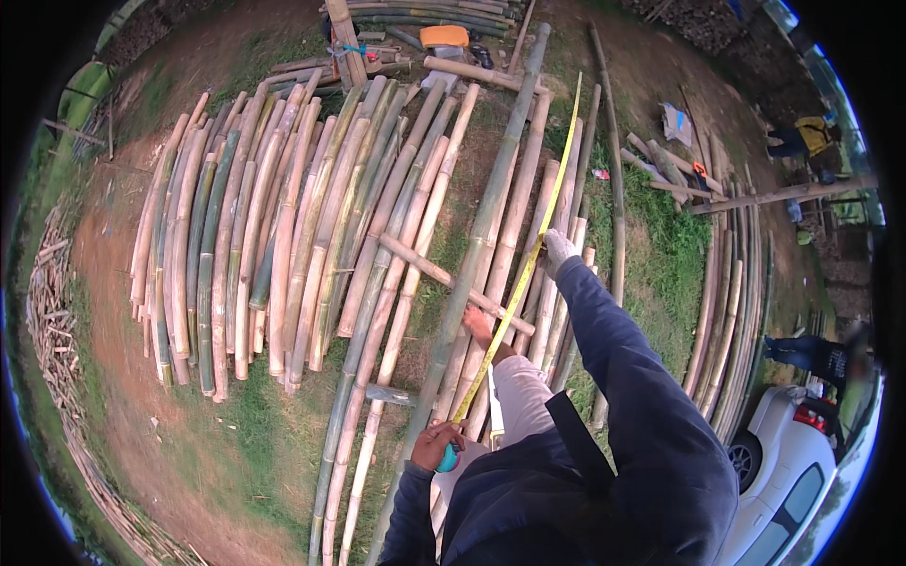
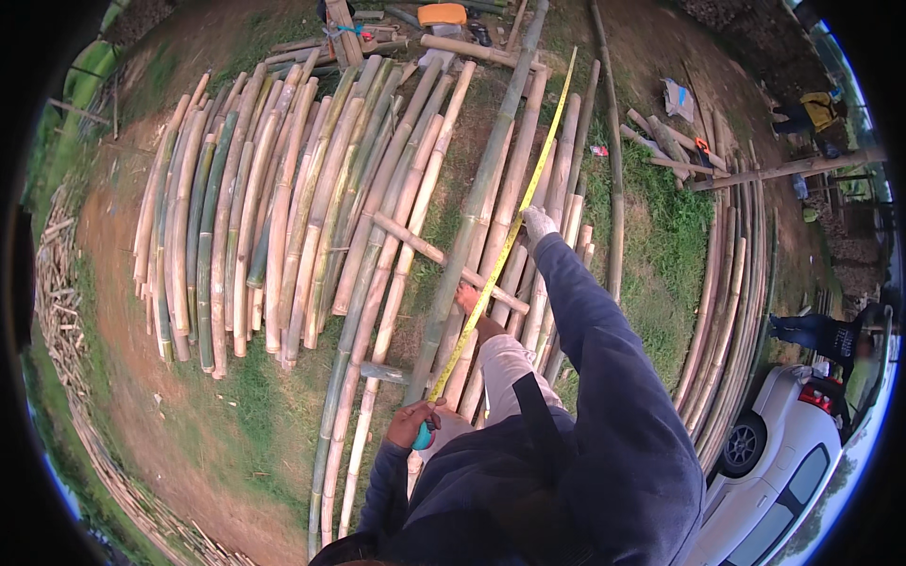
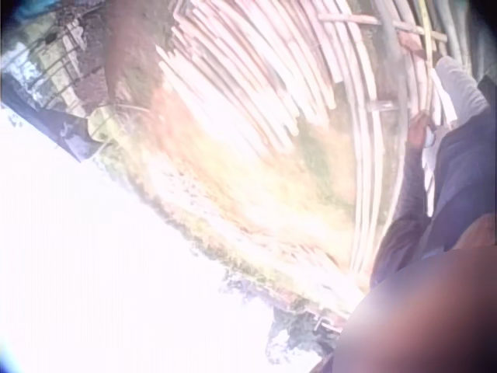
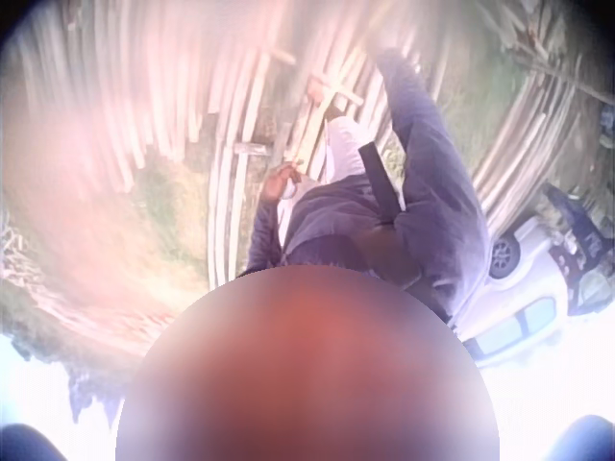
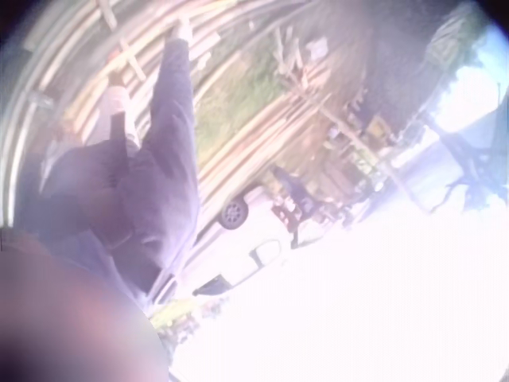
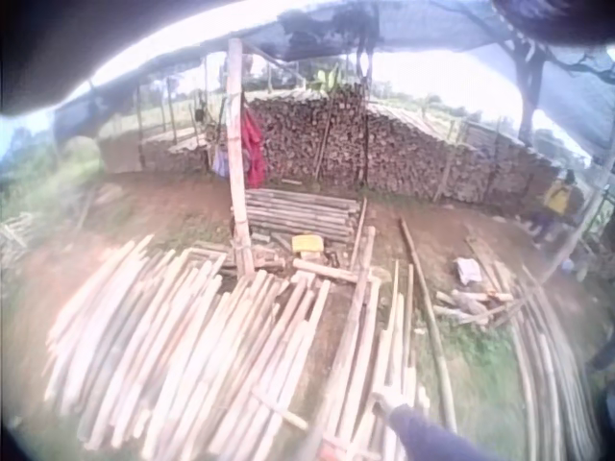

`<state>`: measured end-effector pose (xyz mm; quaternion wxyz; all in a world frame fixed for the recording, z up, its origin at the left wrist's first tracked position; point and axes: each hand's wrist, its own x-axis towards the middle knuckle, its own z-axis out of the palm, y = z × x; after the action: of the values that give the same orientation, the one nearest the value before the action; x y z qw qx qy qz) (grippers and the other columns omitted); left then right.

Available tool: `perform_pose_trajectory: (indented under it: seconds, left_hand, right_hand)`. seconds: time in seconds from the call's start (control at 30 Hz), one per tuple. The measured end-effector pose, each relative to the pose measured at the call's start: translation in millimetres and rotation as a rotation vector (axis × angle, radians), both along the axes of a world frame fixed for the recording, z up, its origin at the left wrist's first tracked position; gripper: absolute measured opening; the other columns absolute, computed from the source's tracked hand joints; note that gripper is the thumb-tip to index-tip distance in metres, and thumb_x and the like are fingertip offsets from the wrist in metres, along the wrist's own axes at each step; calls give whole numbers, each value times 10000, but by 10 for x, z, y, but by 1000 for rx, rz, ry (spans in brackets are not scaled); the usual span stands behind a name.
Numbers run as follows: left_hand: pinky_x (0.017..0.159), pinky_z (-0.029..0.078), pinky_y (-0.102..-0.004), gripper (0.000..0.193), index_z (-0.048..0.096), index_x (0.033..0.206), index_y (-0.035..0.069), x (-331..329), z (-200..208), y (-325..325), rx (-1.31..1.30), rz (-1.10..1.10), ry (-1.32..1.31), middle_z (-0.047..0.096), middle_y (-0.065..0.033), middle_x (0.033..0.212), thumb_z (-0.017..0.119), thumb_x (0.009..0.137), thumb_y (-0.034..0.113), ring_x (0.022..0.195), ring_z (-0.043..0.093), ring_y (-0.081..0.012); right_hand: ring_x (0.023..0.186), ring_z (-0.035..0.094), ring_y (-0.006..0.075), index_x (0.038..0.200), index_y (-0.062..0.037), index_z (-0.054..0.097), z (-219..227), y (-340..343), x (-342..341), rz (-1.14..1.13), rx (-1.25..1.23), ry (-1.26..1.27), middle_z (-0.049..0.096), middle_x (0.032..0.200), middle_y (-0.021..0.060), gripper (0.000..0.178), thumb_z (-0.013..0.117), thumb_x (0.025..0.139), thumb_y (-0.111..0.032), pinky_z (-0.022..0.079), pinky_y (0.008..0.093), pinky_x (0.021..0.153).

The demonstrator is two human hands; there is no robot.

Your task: The person measures bamboo poles with a tape measure and cuts them to length using a hand saw. The person repeatedly measures, marks, and saws through individual poles laid on the ground.

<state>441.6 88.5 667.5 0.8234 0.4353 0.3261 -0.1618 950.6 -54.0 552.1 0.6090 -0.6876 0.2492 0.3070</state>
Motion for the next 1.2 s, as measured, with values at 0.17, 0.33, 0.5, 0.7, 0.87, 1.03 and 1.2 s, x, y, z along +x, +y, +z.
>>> perform_pose_trajectory:
  seconds: [0.17,0.33,0.5,0.7,0.87,1.03,1.2]
  left_hand:
    - [761,522,-259,370,752,1301,-24,1688,-542,12,-24,44,36,739,-73,832,596,1104,248,764,665,-118]
    - [763,532,-252,346,767,1285,-5,2416,-734,-53,-8,96,26,774,-76,933,583,1109,230,804,691,-103]
    - [765,541,-267,353,771,1292,8,2918,-1143,-61,175,42,-10,799,-54,1075,610,1088,247,808,706,-115]
    - [747,526,-264,386,768,1300,6,3102,-1538,-65,135,29,-34,778,-56,938,583,1099,278,783,691,-102]
    - [737,528,-246,366,767,1302,12,3091,-1614,3,120,25,-21,767,-42,885,584,1099,255,776,681,-93]
    - [725,533,-250,351,758,1319,20,3142,-1642,93,78,40,0,756,-40,875,624,1103,262,760,672,-95]
    - [748,543,-260,365,771,1298,27,3213,-1729,257,-16,79,15,739,-18,861,641,1104,307,781,661,-78]
  right_hand:
    - [820,663,209,1177,-193,584,-69,271,-86,-47,178,97,625,941,29,147,543,1037,-171,535,385,679]
    - [844,605,186,1215,-195,558,-233,397,243,-52,160,61,579,973,16,196,530,1028,-145,520,383,706]
    - [876,645,222,1188,-168,509,-539,461,766,-62,186,30,580,1014,48,162,522,1028,-158,548,421,743]
    - [819,664,255,1198,-144,499,-897,469,1104,-54,145,19,591,966,98,183,538,1020,-162,548,449,678]
    - [837,664,268,1230,-122,506,-887,501,1059,-116,157,-8,582,974,97,234,548,1000,-138,549,459,695]
    - [806,663,260,1191,-127,515,-818,590,1458,-198,226,-69,580,968,92,202,552,993,-139,547,446,671]
    - [795,662,250,1175,-111,528,-1147,692,2634,-68,4,-176,594,957,90,170,558,1020,-175,550,437,661]
